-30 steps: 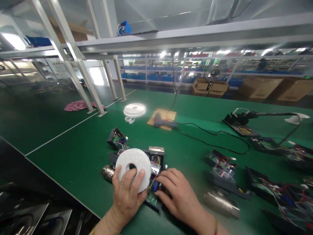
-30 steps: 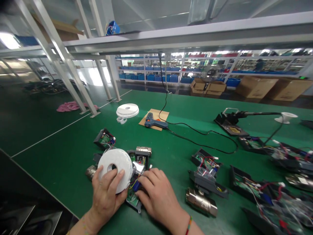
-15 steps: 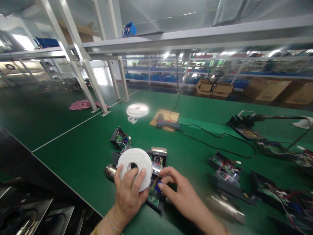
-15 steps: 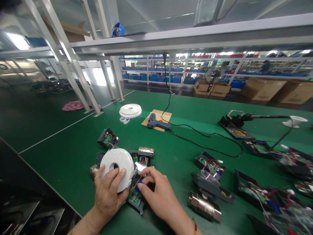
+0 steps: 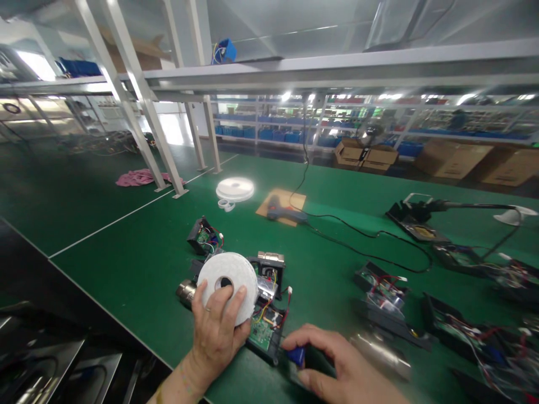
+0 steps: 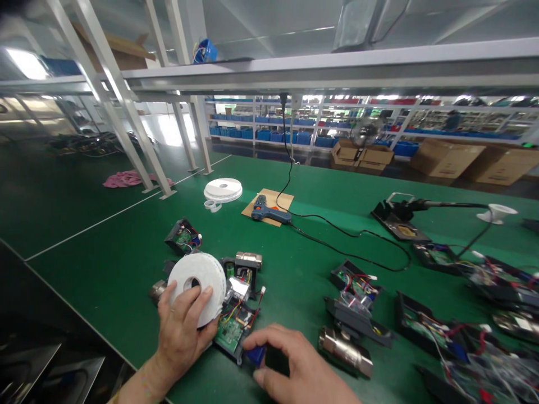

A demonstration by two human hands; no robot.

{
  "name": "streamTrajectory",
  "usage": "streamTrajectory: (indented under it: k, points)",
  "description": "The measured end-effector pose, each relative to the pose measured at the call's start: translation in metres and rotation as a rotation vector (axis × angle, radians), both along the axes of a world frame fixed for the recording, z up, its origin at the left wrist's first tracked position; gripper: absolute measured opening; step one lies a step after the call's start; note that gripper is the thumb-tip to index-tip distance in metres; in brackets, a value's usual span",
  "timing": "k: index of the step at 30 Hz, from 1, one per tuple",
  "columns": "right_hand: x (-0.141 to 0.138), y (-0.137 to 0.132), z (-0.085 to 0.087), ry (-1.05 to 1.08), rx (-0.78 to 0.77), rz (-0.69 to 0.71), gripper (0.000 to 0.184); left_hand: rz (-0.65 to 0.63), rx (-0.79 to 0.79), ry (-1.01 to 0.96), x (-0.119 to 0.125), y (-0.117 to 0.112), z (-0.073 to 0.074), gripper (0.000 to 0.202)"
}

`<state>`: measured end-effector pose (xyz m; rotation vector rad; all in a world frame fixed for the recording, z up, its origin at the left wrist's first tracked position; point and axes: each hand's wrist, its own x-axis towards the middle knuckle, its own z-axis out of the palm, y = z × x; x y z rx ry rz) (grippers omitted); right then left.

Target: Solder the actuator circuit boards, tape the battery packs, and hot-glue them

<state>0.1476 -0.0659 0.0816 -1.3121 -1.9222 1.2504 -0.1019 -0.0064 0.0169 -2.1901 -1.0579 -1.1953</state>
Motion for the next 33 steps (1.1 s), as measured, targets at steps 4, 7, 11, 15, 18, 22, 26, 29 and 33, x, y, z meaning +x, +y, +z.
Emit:
streamTrajectory:
  k: [4, 7, 11, 15, 18, 22, 26, 29, 33]
  points:
    - [-0.003, 0.011, -0.005, 0.024, 0.073, -0.057, 0.021, -0.002, 0.006, -0.012, -0.005, -0.009, 0.01, 0.033]
    - [-0.008, 0.024, -0.013, 0.098, 0.213, -0.08, 0.02, 0.026, -0.026, -0.028, -0.011, -0.024, 0.025, 0.035]
    - [-0.019, 0.035, -0.029, 0.291, 0.231, -0.083, 0.027, 0.057, -0.184, 0.081, -0.014, -0.042, 0.042, 0.04]
    - [-0.034, 0.036, -0.045, 0.455, -0.024, -0.161, 0.039, 0.058, -0.254, 0.158, -0.009, -0.049, 0.045, 0.045]
    - [-0.043, 0.035, -0.046, 0.558, -0.073, -0.194, 0.04, 0.053, -0.239, 0.169, -0.004, -0.048, 0.043, 0.046]
    - [-0.046, 0.031, -0.039, 0.537, -0.039, -0.189, 0.033, 0.06, -0.271, 0.21, 0.0, -0.046, 0.039, 0.048]
    - [-0.044, 0.024, -0.034, 0.389, 0.117, -0.203, 0.023, 0.062, -0.28, 0.229, 0.001, -0.046, 0.037, 0.05]
    - [-0.042, 0.019, -0.033, 0.294, 0.254, -0.211, 0.015, 0.068, -0.283, 0.244, 0.003, -0.045, 0.037, 0.051]
    - [-0.039, 0.016, -0.036, 0.205, 0.396, -0.2, 0.011, 0.07, -0.273, 0.26, 0.006, -0.043, 0.037, 0.05]
